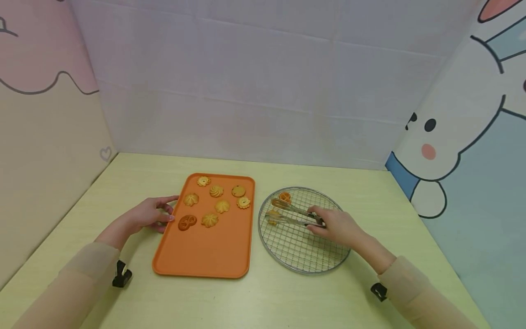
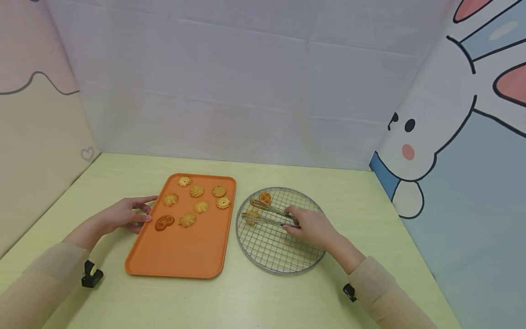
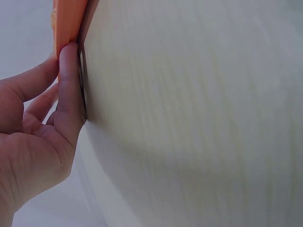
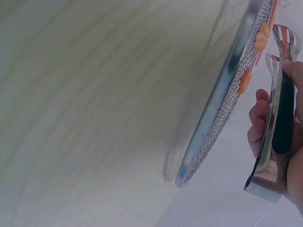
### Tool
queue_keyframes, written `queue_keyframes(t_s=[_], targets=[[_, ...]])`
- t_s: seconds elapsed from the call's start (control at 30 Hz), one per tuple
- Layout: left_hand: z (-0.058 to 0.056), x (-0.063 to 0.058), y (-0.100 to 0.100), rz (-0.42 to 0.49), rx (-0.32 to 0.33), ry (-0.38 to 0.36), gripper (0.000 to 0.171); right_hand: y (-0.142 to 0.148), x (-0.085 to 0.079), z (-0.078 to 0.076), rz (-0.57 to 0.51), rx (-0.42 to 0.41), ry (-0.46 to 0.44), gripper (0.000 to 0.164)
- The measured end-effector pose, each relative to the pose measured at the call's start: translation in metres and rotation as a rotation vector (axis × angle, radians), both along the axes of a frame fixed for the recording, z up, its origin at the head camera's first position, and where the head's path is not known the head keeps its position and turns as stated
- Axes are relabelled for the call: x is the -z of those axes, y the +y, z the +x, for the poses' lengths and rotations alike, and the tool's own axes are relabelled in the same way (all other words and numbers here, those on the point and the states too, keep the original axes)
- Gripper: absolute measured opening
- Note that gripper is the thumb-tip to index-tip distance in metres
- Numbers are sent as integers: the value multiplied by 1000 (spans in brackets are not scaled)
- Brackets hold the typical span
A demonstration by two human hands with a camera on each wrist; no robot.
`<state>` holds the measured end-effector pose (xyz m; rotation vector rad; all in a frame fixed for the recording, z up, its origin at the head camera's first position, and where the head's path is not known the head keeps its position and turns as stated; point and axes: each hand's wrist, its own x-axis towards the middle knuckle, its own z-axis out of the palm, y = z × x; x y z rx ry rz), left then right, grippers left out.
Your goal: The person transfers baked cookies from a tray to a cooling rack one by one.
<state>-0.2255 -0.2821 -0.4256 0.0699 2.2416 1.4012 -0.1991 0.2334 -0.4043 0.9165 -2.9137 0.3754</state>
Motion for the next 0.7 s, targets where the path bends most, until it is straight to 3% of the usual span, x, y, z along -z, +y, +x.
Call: queue_keyframes(t_s=[0.2,0.5,0.7], targets=[[0,0,0,7,2,-2,75,-1,-7,-1,-2,-2,21,40],[0,-2,1,1,-1,-7,74,-7,-15,-4,-2,-38,159,40],[-1,0,0,-4,-4,-5,74,-14,-22,-9,-13,-18,147,42]])
